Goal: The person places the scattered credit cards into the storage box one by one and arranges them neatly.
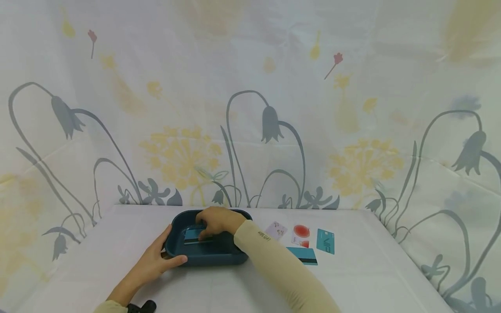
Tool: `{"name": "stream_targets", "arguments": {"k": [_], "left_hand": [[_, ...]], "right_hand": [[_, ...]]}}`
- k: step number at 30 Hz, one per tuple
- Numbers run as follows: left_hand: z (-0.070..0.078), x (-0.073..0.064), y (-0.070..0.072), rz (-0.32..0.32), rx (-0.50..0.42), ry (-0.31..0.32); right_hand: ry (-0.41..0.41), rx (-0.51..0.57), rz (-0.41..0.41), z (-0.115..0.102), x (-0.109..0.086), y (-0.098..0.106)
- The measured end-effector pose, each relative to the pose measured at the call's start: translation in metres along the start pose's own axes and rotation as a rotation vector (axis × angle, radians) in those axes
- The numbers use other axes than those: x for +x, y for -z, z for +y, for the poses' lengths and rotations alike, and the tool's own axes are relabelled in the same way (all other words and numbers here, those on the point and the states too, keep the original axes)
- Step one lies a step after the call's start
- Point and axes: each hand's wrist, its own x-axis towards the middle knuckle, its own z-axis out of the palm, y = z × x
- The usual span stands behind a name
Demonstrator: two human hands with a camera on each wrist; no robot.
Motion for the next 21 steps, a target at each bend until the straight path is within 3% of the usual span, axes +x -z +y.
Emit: {"name": "stream_targets", "arguments": {"k": [9, 21], "left_hand": [[0.001, 0.0, 0.002, -0.006, -0.007, -0.003], [-0.003, 0.0, -0.001, 0.003, 0.015, -0.012]], "right_hand": [[-0.001, -0.026, 0.024, 0.001, -0.014, 0.024], [-0.028, -0.023, 0.043, 0.001, -0.051, 0.046]]}}
